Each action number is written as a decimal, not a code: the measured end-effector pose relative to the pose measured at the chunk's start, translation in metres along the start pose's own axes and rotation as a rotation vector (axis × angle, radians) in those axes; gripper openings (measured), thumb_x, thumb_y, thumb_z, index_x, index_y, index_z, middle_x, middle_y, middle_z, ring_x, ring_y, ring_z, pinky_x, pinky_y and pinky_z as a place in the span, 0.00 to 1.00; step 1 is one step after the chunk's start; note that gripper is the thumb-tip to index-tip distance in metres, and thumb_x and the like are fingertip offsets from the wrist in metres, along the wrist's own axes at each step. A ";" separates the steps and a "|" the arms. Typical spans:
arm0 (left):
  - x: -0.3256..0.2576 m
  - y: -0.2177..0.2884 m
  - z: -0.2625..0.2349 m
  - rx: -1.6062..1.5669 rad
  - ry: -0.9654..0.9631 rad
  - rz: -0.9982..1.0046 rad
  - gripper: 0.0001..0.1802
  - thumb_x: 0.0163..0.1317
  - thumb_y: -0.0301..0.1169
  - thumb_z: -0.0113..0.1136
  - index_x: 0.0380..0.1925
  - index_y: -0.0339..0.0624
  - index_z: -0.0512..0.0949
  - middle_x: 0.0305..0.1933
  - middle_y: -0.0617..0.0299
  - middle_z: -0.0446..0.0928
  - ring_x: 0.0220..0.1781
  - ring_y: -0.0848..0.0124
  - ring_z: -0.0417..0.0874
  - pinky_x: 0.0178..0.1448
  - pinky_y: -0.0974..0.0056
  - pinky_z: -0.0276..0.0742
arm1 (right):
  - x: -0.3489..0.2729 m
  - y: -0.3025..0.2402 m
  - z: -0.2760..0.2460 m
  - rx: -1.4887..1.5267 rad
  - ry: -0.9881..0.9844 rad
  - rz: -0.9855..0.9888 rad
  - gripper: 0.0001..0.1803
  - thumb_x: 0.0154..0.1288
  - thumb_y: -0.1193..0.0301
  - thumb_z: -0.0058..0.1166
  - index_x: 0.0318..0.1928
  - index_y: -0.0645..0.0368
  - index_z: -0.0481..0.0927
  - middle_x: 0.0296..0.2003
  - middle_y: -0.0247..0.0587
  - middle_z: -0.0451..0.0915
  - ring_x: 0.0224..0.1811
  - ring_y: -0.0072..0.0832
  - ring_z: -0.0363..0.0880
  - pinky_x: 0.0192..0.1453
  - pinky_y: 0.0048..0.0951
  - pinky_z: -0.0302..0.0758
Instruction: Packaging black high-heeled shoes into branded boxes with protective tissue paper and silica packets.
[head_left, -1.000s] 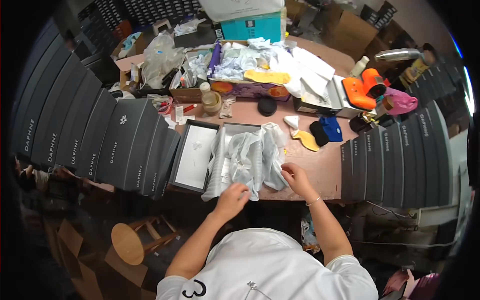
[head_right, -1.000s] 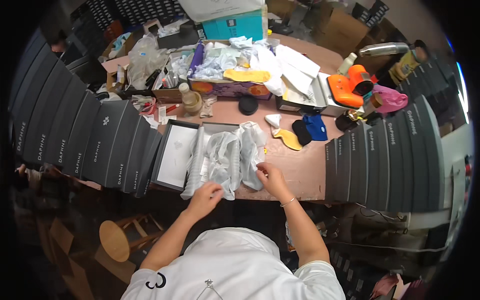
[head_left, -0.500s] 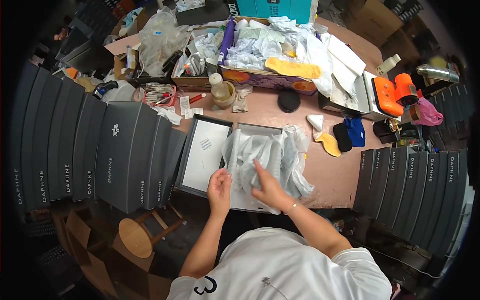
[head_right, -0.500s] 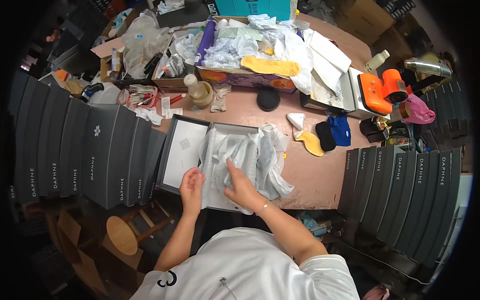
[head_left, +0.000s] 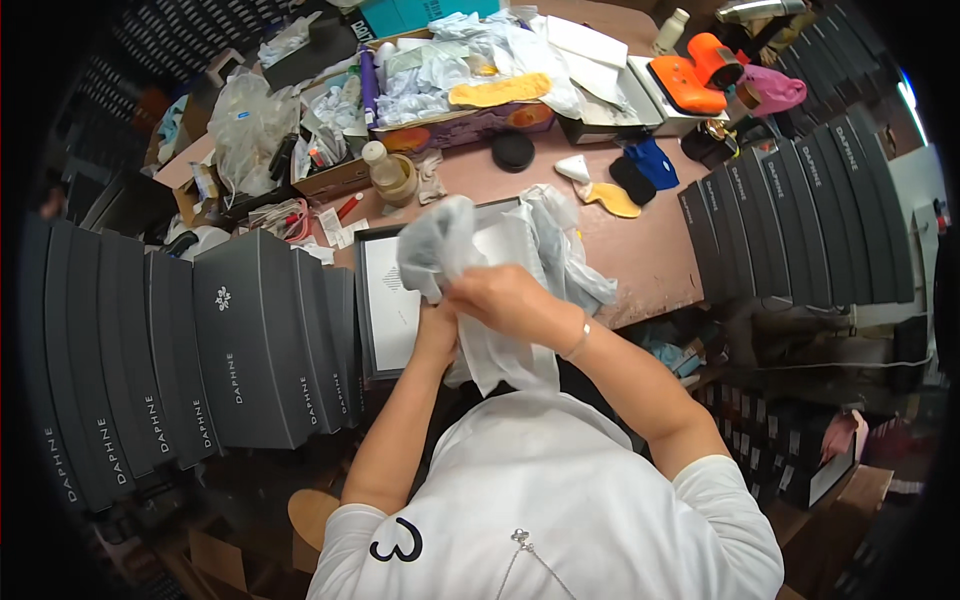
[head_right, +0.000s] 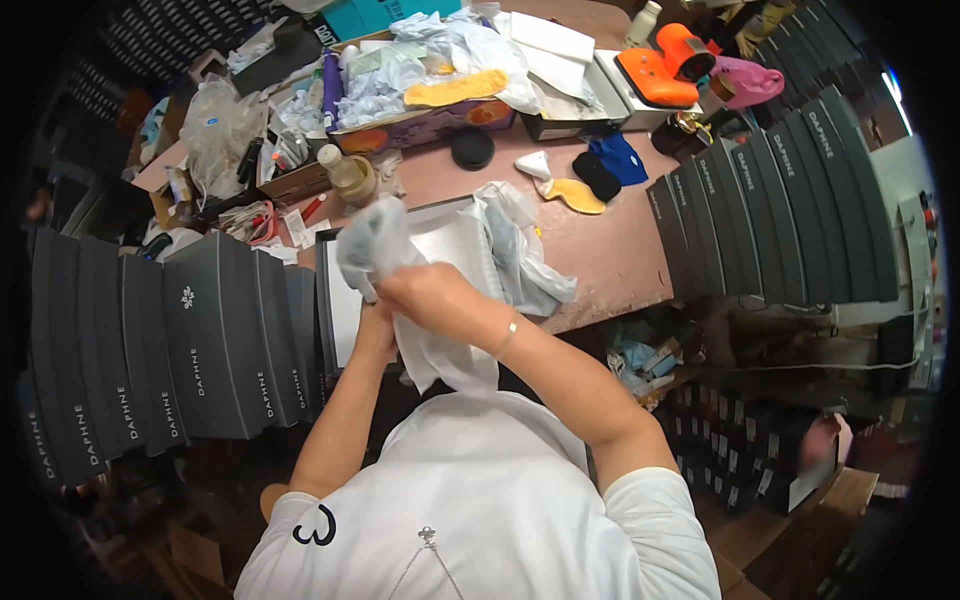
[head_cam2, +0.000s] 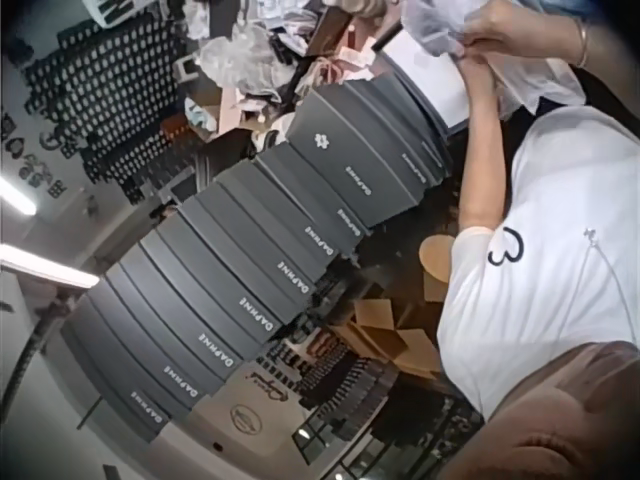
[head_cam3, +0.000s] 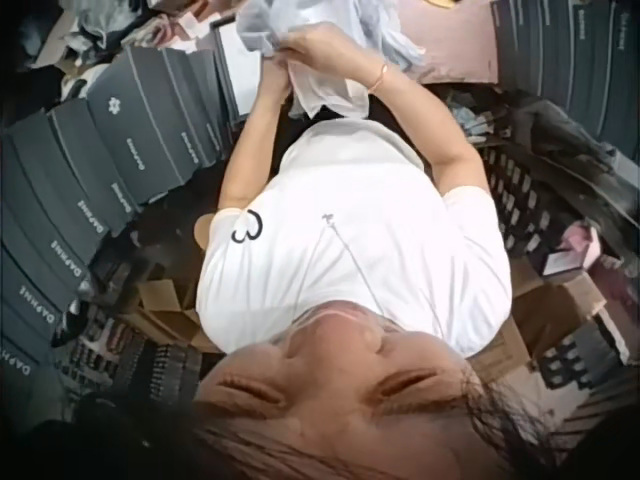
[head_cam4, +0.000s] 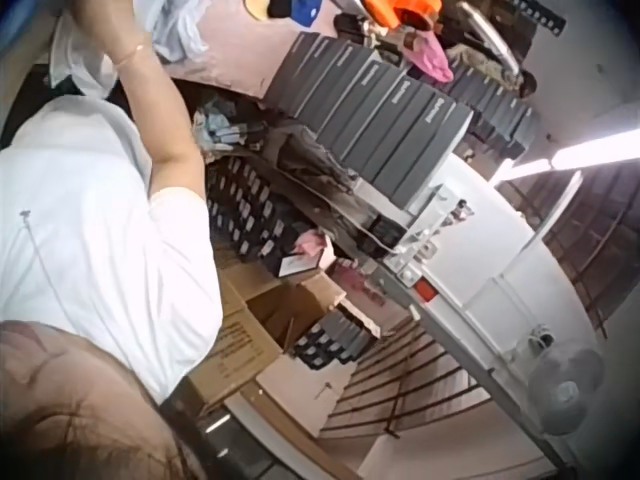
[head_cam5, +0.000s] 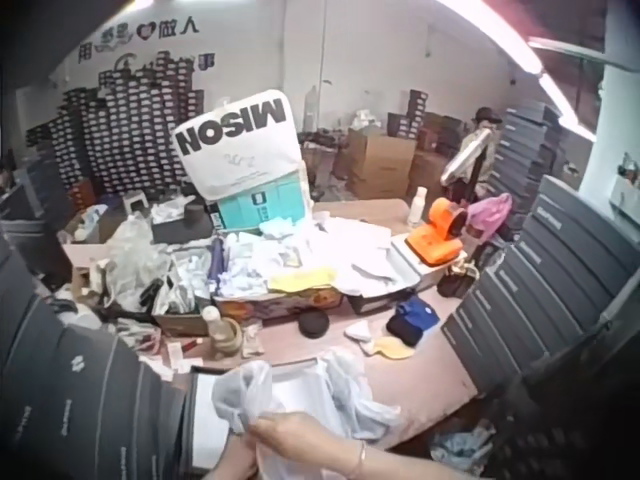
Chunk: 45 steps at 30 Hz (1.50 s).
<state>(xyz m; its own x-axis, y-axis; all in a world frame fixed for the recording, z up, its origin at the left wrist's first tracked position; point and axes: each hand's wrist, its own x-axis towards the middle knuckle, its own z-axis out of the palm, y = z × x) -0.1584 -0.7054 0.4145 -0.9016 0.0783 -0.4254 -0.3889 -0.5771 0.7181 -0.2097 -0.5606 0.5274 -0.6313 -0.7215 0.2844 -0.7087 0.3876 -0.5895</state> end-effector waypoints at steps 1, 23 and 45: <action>0.003 0.002 -0.005 -0.077 -0.065 0.017 0.23 0.69 0.33 0.50 0.62 0.42 0.62 0.58 0.60 0.70 0.59 0.68 0.73 0.59 0.64 0.72 | 0.012 -0.011 -0.006 0.180 0.055 0.049 0.06 0.60 0.71 0.59 0.35 0.60 0.80 0.27 0.42 0.79 0.28 0.33 0.80 0.33 0.31 0.76; -0.049 -0.001 0.120 -0.754 0.185 0.315 0.31 0.66 0.45 0.50 0.65 0.42 0.63 0.65 0.56 0.68 0.64 0.59 0.70 0.68 0.52 0.64 | -0.139 0.059 -0.026 1.136 -0.181 0.622 0.50 0.44 0.73 0.73 0.67 0.58 0.58 0.48 0.40 0.75 0.41 0.20 0.75 0.32 0.21 0.76; 0.028 -0.028 0.040 1.776 -0.372 0.428 0.10 0.64 0.33 0.54 0.35 0.36 0.76 0.35 0.55 0.79 0.34 0.62 0.80 0.39 0.62 0.76 | -0.137 0.173 -0.121 0.265 0.239 0.579 0.48 0.42 0.59 0.76 0.60 0.63 0.63 0.52 0.56 0.74 0.57 0.44 0.73 0.60 0.36 0.69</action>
<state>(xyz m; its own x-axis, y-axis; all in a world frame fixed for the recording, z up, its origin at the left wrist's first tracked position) -0.1803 -0.6546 0.4038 -0.8738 0.4680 -0.1321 0.3501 0.7940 0.4969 -0.2842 -0.3254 0.4781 -0.9595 -0.2816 0.0091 -0.1541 0.4976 -0.8536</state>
